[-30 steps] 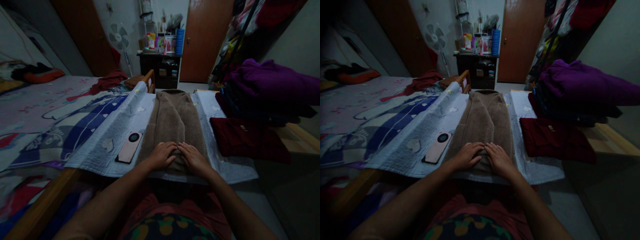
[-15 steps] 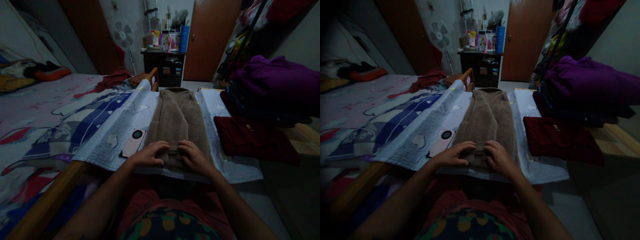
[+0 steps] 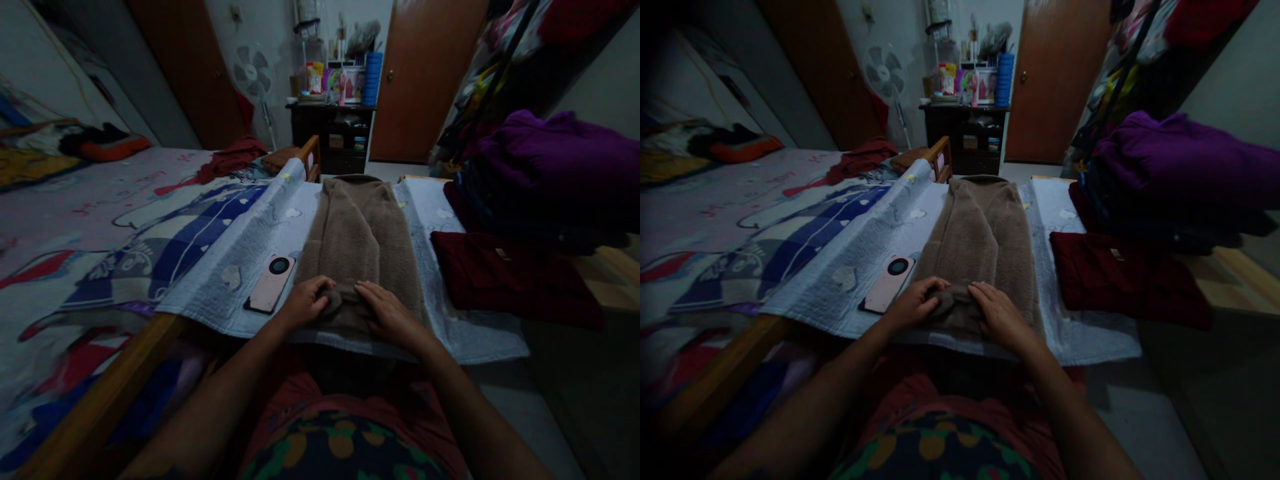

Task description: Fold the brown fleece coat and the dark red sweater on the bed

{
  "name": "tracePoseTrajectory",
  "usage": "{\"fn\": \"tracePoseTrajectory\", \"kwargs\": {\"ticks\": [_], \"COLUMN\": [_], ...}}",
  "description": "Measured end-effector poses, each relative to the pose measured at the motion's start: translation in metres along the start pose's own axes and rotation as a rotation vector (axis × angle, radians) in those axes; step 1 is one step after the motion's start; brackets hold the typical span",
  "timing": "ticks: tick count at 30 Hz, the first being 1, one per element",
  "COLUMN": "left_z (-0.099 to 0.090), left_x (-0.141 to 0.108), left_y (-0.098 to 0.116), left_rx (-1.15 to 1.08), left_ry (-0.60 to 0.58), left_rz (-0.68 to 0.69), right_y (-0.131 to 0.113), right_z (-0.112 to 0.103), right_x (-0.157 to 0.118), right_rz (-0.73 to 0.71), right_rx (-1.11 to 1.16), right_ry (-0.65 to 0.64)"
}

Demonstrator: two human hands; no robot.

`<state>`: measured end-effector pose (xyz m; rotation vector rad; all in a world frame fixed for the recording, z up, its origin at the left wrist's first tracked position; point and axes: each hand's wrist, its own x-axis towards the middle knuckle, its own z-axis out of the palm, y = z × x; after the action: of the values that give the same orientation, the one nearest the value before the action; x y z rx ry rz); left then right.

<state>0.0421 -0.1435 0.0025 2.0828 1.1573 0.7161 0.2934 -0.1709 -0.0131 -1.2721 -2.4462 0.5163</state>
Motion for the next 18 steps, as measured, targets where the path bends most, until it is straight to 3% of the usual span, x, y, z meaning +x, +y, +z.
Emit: {"fn": "tracePoseTrajectory", "kwargs": {"ticks": [3, 10, 15, 18], "left_z": [0.012, 0.021, 0.017, 0.014], "left_x": [-0.006, -0.017, -0.016, -0.015], "left_y": [-0.002, -0.005, 0.001, 0.011], "left_rx": [0.074, 0.320, 0.332, 0.351], "left_ry": [0.071, -0.027, -0.046, -0.055], "left_rz": [0.027, 0.154, 0.157, 0.170], "right_y": [0.002, 0.004, 0.009, 0.012], "right_z": [0.004, -0.013, -0.035, -0.044], "right_x": [-0.002, -0.010, -0.016, -0.019], "right_rz": [0.022, 0.067, 0.141, 0.124], "right_rx": [0.041, 0.064, -0.114, -0.071], "right_ry": [0.056, 0.162, -0.010, -0.025]}}
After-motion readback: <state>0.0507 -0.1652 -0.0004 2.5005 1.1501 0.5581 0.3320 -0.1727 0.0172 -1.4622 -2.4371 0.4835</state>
